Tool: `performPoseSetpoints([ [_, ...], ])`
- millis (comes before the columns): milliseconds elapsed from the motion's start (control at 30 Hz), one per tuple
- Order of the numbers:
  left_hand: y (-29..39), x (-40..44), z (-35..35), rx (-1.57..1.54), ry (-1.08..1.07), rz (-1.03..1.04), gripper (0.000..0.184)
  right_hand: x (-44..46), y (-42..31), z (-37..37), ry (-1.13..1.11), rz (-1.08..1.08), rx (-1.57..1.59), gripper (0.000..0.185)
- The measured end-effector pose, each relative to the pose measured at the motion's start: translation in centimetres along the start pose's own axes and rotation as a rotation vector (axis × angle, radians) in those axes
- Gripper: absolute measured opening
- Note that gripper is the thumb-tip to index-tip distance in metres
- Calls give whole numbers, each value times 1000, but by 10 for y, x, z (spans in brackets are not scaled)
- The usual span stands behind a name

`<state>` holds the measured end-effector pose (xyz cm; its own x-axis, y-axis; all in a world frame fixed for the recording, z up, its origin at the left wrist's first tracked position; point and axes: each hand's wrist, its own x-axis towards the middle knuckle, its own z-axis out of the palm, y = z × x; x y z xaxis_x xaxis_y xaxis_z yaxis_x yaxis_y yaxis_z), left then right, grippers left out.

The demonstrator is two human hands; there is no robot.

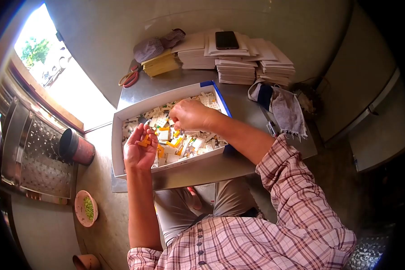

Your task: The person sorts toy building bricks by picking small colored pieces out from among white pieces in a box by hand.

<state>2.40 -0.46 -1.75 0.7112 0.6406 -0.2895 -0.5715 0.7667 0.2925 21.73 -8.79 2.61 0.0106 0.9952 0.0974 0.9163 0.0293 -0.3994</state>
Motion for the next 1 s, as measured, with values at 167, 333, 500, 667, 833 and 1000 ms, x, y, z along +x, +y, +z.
performPoseSetpoints([
  [167, -2, -5, 5, 17, 16, 6, 20, -1, -9, 5, -87, -35, -194, 7],
  [333, -1, -4, 5, 21, 8, 7, 21, -4, 1, 16, 64, -153, -243, 8],
  [500, -1, -2, 3, 50, 5, 0, 21, 3, -3, 10, 37, -37, -75, 13],
  [667, 2, 4, -3, 119, -10, -117, 26, 9, -15, -3, 309, -216, 362, 13],
  [833, 0, -5, 13, 34, -1, -227, 32, 9, -28, -5, 382, -316, 435, 11],
  [1000, 4, -1, -1, -10, -56, -211, 28, 4, -6, 0, -213, -29, 132, 11],
])
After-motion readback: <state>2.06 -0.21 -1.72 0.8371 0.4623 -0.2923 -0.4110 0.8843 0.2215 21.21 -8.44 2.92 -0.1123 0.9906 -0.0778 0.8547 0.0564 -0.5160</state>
